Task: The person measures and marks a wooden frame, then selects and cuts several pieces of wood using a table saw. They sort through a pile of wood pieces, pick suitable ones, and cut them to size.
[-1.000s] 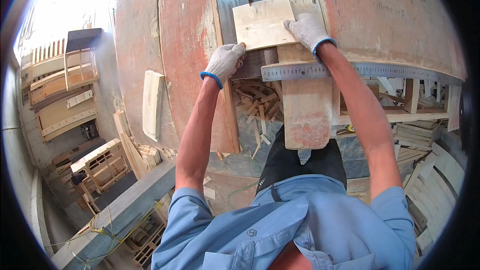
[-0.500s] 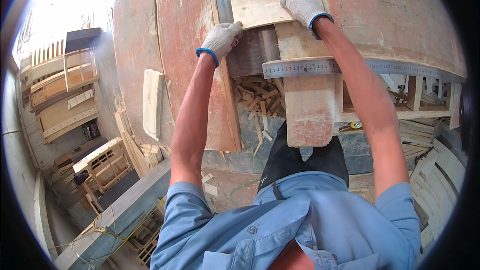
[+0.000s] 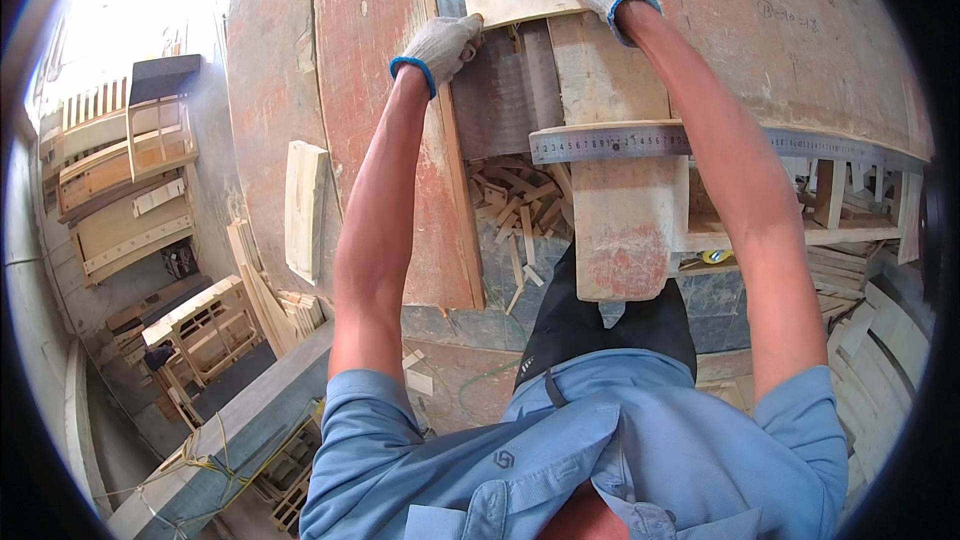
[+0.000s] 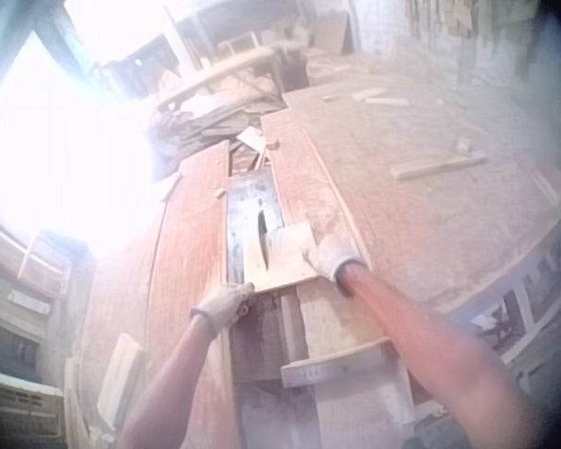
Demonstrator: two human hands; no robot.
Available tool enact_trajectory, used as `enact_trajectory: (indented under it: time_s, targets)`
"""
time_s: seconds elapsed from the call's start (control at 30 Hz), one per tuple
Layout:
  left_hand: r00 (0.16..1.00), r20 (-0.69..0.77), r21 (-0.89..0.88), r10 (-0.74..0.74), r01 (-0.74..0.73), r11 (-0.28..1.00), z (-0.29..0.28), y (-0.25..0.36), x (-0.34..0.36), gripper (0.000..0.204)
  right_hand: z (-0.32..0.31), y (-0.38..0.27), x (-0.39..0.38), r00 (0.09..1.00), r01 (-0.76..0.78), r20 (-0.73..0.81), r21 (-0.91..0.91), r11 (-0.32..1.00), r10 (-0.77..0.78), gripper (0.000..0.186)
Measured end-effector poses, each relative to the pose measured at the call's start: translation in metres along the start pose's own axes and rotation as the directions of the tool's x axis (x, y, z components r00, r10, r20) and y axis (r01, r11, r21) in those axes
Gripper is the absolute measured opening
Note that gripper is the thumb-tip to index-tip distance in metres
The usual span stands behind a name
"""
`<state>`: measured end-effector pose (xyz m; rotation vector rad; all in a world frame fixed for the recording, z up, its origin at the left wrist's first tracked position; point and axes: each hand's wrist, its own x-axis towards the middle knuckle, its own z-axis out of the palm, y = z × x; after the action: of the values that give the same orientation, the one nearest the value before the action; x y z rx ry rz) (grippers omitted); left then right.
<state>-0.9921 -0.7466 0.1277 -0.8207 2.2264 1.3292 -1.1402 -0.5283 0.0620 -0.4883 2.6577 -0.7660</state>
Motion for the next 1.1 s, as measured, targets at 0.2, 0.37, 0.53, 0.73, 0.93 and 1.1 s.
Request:
enact_trajectory:
  time_s: [0.2,0.37,0.53,0.73,0.93,1.1]
  targets:
    - [1.0,0.012,0.029,-0.025,0.025,0.999,-0.005,0.008,0.013,0.042,0.026,0.021,0.041,0.997,-0.061,-0.046,0.081,0.995,0.065,0.066]
    - [1.0,0.01,-0.007,-0.029,0.029,1.0,-0.014,0.001,0.022,0.042,0.023,0.007,0.046,0.998,-0.032,-0.054,0.055,0.998,0.035,0.065]
    - [0.999,0.035,-0.033,-0.023,0.024,0.999,-0.008,0.015,0.022,0.038,0.028,0.025,0.071,0.997,-0.013,-0.081,0.016,1.0,0.014,0.061]
    - [0.998,0.014,-0.123,-0.053,0.055,0.991,-0.015,0.01,0.03,0.037,0.016,0.006,0.052,0.996,-0.043,-0.057,0.314,0.948,0.064,0.059]
    - [0.997,0.063,-0.255,-0.05,0.065,0.965,-0.014,0.013,0.04,0.036,-0.003,0.005,0.042,0.989,-0.029,-0.149,-0.129,0.991,0.01,0.063]
    - [0.996,-0.084,-0.074,-0.035,0.029,0.997,-0.041,0.022,0.012,0.029,-0.006,0.005,-0.034,0.975,-0.217,0.063,0.46,0.861,0.212,0.057]
